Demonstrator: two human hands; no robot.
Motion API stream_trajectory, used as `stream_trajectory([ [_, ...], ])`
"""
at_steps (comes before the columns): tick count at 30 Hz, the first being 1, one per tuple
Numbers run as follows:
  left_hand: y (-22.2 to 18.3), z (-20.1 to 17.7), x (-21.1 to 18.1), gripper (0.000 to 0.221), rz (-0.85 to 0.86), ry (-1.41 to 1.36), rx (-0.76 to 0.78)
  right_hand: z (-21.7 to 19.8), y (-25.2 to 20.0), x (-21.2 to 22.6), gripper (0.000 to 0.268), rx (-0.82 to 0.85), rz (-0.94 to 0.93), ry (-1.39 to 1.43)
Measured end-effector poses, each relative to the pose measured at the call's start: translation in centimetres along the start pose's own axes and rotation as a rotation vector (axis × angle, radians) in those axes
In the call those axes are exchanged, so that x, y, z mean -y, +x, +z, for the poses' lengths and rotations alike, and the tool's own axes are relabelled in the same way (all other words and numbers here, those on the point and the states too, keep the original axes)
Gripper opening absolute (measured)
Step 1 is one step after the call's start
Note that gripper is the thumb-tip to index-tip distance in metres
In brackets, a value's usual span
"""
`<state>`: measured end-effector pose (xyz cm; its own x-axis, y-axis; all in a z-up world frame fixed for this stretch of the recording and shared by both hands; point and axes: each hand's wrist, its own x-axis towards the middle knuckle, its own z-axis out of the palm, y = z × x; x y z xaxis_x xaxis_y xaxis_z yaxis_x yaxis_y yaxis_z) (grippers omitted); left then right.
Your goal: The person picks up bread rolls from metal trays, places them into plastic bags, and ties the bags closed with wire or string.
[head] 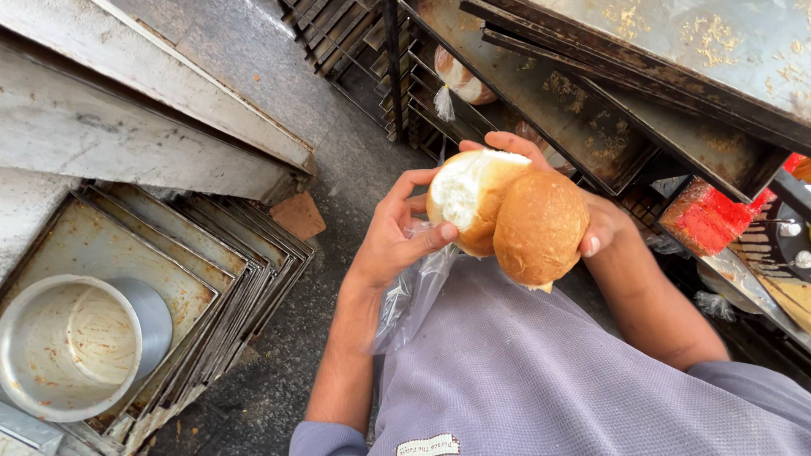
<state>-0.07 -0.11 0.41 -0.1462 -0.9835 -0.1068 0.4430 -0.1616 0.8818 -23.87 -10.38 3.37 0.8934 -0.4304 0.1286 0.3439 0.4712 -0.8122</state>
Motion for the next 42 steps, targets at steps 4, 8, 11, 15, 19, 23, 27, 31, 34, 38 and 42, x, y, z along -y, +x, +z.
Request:
stream_trajectory([
  [4,0.6,0.2,0.3,0.079,-0.006,0.022,-0.046,-1.2,-0.7,-2.1,0.136,-0.175,0.004,0.134],
  [8,1.1,-0.2,0.6,0.08,0.009,0.014,-0.076,-2.5,-1.5,-4.0,0.133,-0.28,-0.058,0.217],
  [11,1.0,-1.5,0.4,0.07,0.121,0.17,-0.224,-3.3,-2.1,-4.1,0.124,-0.367,-0.094,0.278],
  [15,0.1,-4.2,-0.6,0.05,0.139,0.493,-0.64,-4.5,-3.5,-3.3,0.113,-0.526,-0.154,0.222],
  [19,-0.9,-5.6,-1.2,0.027,0.342,0.894,-0.94,-6.0,-6.0,-3.2,0.107,-0.547,-0.191,0.205],
  [23,-0.4,-4.1,-0.7,0.018,0.509,1.04,-1.014,-6.2,-8.1,-4.9,0.099,-0.502,-0.3,0.2],
  [27,1.4,-2.1,-1.2,0.016,0.408,1.041,-1.07,-2.7,-7.0,-7.7,0.099,-0.338,-0.134,0.374],
  [31,2.0,-1.1,-2.4,0.018,0.282,0.804,-0.928,1.3,-3.8,-8.0,0.1,-0.184,0.057,0.476],
  [34,1.4,-1.0,-2.7,0.019,0.222,0.413,-0.709,2.4,-1.2,-6.2,0.1,-0.241,0.073,0.453],
  [38,0.6,-0.4,-1.5,0.018,0.269,0.207,-0.7,3.0,1.4,-4.5,0.099,-0.471,0.126,0.334],
  [42,0.6,0.5,0.1,0.017,0.416,0.16,-0.637,4.0,2.7,-5.3,0.095,-0.615,0.195,-0.041],
])
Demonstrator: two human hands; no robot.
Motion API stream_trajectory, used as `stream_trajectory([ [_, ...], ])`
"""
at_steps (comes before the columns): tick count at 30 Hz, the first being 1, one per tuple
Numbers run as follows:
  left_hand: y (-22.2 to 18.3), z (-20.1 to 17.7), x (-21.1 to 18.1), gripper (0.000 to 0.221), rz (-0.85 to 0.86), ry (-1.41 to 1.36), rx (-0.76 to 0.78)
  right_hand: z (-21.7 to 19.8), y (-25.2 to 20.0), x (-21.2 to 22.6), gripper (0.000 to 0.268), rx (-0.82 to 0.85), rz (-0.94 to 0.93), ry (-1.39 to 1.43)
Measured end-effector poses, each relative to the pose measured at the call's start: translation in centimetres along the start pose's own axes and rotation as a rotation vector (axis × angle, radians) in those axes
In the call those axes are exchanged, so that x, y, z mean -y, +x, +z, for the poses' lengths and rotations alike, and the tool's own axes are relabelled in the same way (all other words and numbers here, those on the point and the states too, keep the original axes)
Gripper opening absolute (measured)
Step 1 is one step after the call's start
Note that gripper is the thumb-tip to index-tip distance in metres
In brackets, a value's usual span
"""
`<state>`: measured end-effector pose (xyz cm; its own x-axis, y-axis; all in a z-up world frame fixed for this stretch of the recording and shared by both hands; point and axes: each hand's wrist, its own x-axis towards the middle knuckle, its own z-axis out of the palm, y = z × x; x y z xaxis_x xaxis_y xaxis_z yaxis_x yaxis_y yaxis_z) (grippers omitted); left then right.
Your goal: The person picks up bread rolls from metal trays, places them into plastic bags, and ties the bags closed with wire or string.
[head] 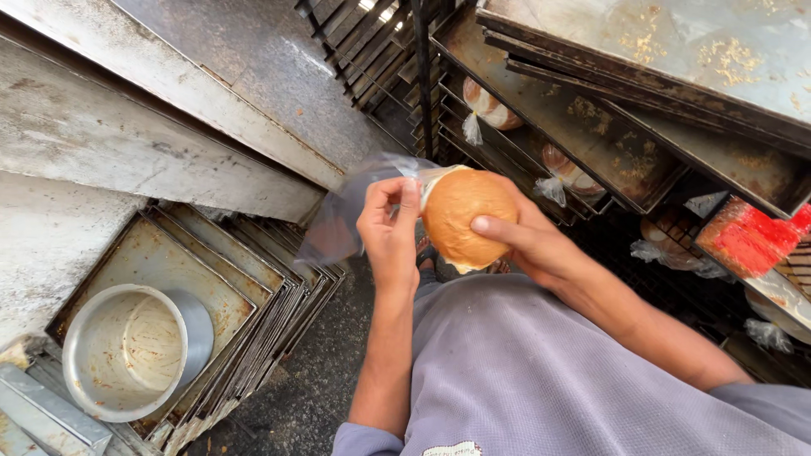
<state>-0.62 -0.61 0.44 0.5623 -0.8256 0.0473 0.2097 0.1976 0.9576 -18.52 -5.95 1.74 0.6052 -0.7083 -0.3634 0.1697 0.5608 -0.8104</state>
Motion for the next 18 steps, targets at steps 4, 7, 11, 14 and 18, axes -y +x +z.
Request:
stream_trajectory([
  [4,-0.3,0.1,-0.2,0.018,0.013,0.059,0.095,-0.4,-0.2,-0.3,0.097,0.055,0.04,0.182],
  [7,-0.4,-0.2,-0.7,0.021,0.031,0.342,0.126,-2.2,-0.9,-0.4,0.102,0.135,-0.032,0.327],
  [11,-0.7,-0.1,-1.5,0.024,0.206,0.334,0.166,-4.3,-1.0,-1.3,0.107,0.303,-0.076,0.513],
  [14,-1.2,0.1,-1.9,0.025,0.211,0.263,0.182,-5.0,-1.2,-2.5,0.103,0.4,-0.052,0.662],
  [18,-1.3,0.3,-1.8,0.027,0.116,0.238,0.227,-5.0,-0.3,-3.0,0.099,0.469,-0.025,0.806],
])
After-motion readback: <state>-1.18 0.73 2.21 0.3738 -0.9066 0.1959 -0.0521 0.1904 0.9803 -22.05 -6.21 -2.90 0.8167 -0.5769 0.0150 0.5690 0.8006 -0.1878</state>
